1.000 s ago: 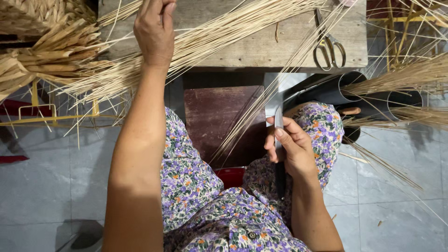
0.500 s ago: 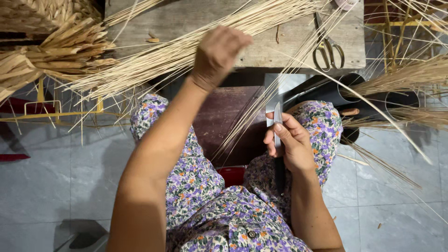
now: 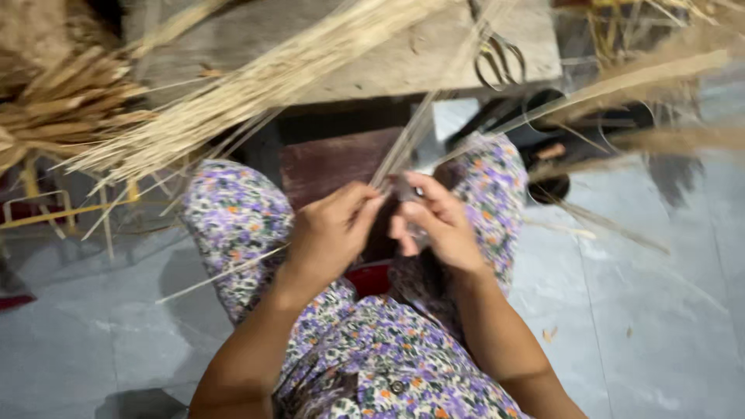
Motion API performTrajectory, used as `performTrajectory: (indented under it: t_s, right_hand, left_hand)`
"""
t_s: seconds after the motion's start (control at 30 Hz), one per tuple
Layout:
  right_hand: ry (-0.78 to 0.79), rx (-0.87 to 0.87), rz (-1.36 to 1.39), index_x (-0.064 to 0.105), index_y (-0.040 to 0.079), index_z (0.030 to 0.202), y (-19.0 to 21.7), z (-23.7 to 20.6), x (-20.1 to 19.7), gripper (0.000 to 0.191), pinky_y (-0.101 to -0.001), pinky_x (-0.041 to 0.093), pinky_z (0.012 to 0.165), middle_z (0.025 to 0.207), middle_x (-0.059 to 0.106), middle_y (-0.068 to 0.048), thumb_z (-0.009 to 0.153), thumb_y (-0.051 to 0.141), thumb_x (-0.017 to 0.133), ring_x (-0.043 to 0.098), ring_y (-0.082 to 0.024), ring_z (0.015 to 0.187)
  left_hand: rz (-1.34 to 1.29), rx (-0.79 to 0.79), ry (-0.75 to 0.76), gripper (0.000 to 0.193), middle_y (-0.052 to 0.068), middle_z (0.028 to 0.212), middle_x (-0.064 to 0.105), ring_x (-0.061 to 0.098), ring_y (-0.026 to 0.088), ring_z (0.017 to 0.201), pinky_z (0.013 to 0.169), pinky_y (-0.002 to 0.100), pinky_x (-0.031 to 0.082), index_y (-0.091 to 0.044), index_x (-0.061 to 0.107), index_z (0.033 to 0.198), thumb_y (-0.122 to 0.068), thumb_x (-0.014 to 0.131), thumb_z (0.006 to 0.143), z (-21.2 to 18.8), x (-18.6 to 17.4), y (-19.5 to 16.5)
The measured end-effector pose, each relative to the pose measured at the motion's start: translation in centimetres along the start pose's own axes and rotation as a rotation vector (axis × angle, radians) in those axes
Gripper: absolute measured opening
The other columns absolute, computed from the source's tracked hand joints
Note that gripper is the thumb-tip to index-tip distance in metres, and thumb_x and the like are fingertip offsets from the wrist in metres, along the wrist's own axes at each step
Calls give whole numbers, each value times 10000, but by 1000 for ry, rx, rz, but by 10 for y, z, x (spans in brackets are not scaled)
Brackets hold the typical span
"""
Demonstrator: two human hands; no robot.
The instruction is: The person sits on a low stool and repeatedly splits dried plant stems into thinner strips using a fixed blade. They hold each stem with one hand and draw the blade along its length to separate it, then place the finished strips aside.
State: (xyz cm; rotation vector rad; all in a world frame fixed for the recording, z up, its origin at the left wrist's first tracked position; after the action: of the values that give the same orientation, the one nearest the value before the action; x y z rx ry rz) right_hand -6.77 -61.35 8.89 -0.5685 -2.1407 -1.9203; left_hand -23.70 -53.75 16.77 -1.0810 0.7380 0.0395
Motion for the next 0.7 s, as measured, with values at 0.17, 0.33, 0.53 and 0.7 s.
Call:
performTrajectory:
  t_s: [0.17,0.33,0.53,0.7]
  right_hand:
    - [-32,-11,-27,529,33,1382,-8,-29,7,323,-208,474,491,830,706,-73,1069,112,527,620,-95,557]
    - [-203,-128,-83,568,22,1257,3,-58,-4,201,-204,466,470,790,707,-78,1081,106,518,621,-92,546]
    - [-365,-342,-3,605,19,1251,19,-88,-38,198,-209,425,459,773,668,-81,1092,121,546,560,-89,526]
    - [-438,-470,81,578,8,1266,31,-102,-66,215,-232,431,463,804,660,-106,1094,138,583,551,-114,529]
  left_hand:
    - [-93,-262,116,128,51,763,745,688,102,613,535,267,520,-82,742,1056,-147,675,968,-54,-11,10]
    - [-77,-257,84,119,40,769,730,675,76,612,544,242,507,-46,743,1014,-104,700,921,-127,-41,39]
    - [-34,-361,53,130,24,719,703,641,92,635,600,241,514,-47,764,1044,-84,683,948,-207,-102,88]
    - [5,-341,58,118,3,741,722,647,79,623,594,234,517,-50,766,1015,-79,689,930,-240,-123,100]
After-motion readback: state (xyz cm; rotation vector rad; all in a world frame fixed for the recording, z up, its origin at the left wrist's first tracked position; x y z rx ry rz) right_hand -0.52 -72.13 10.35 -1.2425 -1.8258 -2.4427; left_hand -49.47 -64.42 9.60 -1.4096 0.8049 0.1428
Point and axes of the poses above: each hand's wrist, its own z-axis towards the middle knuckle, its own x-axis out of the palm, y = z × x, the point moved 3 cm from there along z, towards the middle knuckle
